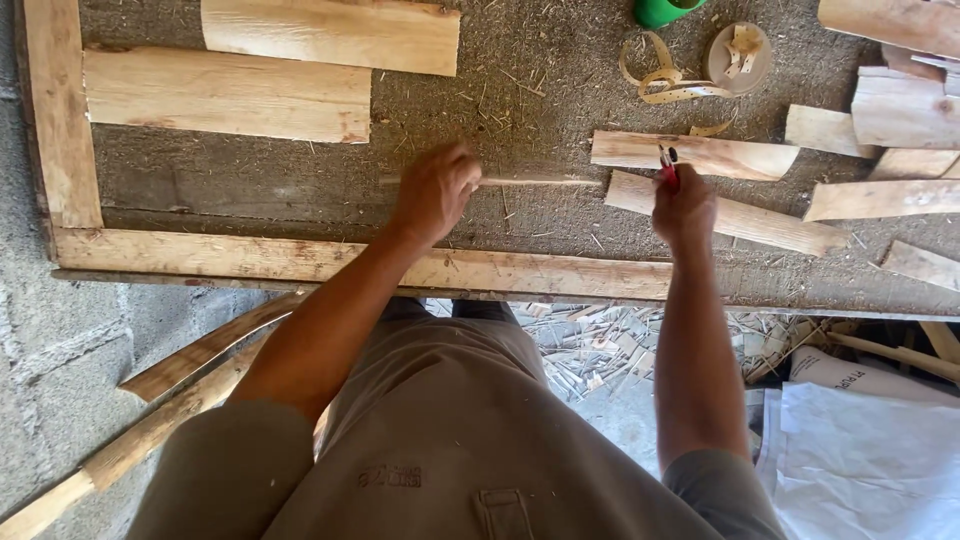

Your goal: Arranging and marking wood slabs on a workbench.

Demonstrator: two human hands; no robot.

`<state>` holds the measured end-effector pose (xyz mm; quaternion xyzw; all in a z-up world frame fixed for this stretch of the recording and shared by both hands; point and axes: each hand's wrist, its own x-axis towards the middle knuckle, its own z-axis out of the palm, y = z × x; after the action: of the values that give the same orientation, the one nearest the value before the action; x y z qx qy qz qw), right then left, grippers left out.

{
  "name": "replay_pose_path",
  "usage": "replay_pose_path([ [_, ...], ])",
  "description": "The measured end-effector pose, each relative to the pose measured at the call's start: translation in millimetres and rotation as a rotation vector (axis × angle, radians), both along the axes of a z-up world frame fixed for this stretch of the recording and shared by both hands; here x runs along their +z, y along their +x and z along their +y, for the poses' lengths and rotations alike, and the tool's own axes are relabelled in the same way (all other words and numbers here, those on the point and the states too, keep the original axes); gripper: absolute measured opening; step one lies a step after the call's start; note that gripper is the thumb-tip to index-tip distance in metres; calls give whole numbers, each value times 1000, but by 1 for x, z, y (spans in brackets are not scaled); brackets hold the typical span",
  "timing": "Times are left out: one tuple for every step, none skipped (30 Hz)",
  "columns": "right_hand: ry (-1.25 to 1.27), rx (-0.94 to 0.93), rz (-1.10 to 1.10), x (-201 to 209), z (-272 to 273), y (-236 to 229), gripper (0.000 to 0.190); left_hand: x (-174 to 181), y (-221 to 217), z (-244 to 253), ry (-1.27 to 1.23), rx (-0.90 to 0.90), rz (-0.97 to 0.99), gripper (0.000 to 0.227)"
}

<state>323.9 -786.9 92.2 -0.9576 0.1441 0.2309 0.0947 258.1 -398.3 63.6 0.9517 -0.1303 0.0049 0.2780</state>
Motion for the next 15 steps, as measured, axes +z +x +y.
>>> replay_pose_path([
  [-1, -2, 0, -8, 1, -11, 28, 7, -9, -1, -1, -2, 0, 8],
  [303, -30, -154, -16, 3, -22, 20, 15, -19, -1, -12, 2, -107, 10],
  [608, -58, -308, -24, 6, -33, 12, 23, -30, -1, -22, 6, -214, 13],
  [609, -55, -314, -18, 25, -39, 12, 31, -35, -2, -21, 7, -221, 13],
  [779, -276, -263, -12, 44, -46, 15, 39, -41, -4, -91, 50, -297, 13],
  [942, -500, -203, -6, 63, -55, 18, 47, -48, -5, -164, 91, -371, 13],
  [944, -496, -207, -7, 75, -63, 18, 51, -53, -8, -164, 92, -376, 13],
  [1053, -507, -182, -9, 89, -70, 22, 54, -56, -9, -424, 226, -265, 12],
  [1161, -517, -155, -10, 104, -78, 28, 58, -60, -10, -684, 358, -147, 11],
  [1166, -508, -155, -10, 119, -85, 28, 52, -61, -8, -682, 362, -155, 11],
  [1205, -481, -155, -11, 135, -93, 29, 47, -63, -5, -1001, 492, -29, 13],
  [1245, -449, -153, -11, 153, -100, 30, 42, -64, -1, -1319, 618, 102, 17],
  [1251, -436, -151, -14, 165, -105, 30, 28, -65, 4, -1318, 623, 88, 17],
  [1253, -361, -138, -17, 177, -112, 30, 15, -66, 9, -1540, 670, 80, 20],
  [1254, -286, -126, -20, 190, -118, 31, 1, -67, 15, -1763, 710, 69, 24],
])
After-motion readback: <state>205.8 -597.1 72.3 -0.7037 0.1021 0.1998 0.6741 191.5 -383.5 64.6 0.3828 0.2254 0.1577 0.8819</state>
